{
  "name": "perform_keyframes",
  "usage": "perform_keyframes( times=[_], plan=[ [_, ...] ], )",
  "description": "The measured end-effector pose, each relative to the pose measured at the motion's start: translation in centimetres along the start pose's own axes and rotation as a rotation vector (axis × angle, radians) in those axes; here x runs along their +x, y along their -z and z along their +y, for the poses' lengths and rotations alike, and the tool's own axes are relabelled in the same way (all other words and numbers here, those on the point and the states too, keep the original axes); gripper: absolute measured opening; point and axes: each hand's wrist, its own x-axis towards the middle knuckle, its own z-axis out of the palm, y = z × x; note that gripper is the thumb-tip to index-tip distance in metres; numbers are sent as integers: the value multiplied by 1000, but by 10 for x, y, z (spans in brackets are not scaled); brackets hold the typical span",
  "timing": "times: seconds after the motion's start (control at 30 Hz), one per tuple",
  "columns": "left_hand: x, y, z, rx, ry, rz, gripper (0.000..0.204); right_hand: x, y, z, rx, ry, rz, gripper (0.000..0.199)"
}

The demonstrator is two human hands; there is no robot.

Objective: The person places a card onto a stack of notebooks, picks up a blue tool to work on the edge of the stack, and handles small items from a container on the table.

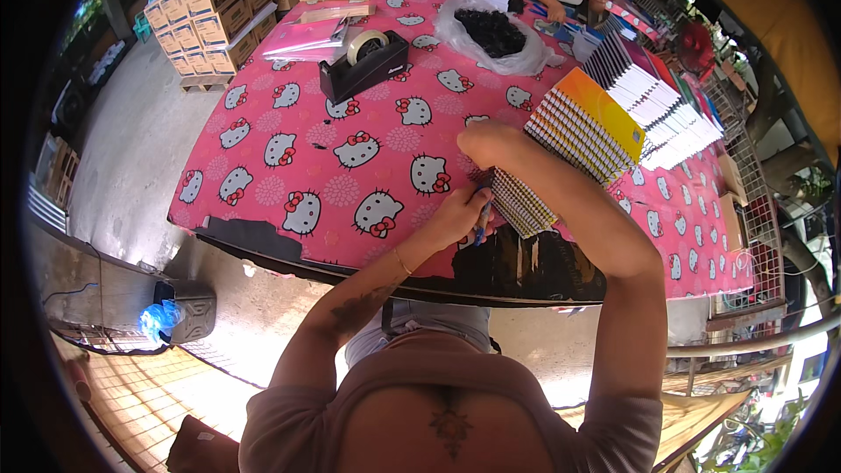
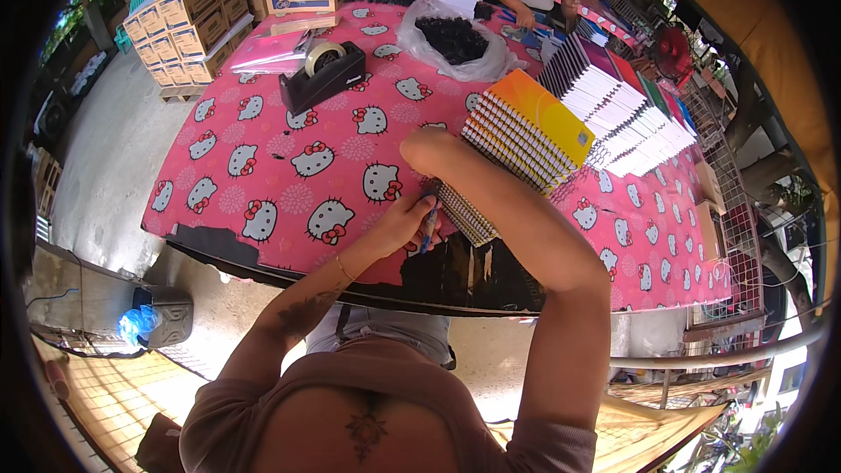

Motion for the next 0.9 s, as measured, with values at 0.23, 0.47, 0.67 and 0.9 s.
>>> perform_keyframes(
  times=[0.23,0.47,0.67,0.9],
  plan=[
    [-7,3,-3,132,-65,-18,38,-1,-2,-2,9,23,75,17],
    [-5,5,-12,40,21,0,42,13,-18,-2,25,65,154,16],
    [-1,-5,-8,51,-59,67,34,19,-23,1,17,37,50,12],
    [-2,-3,-7,45,-50,82,33,16,-19,-1,17,27,46,16]
  ],
)
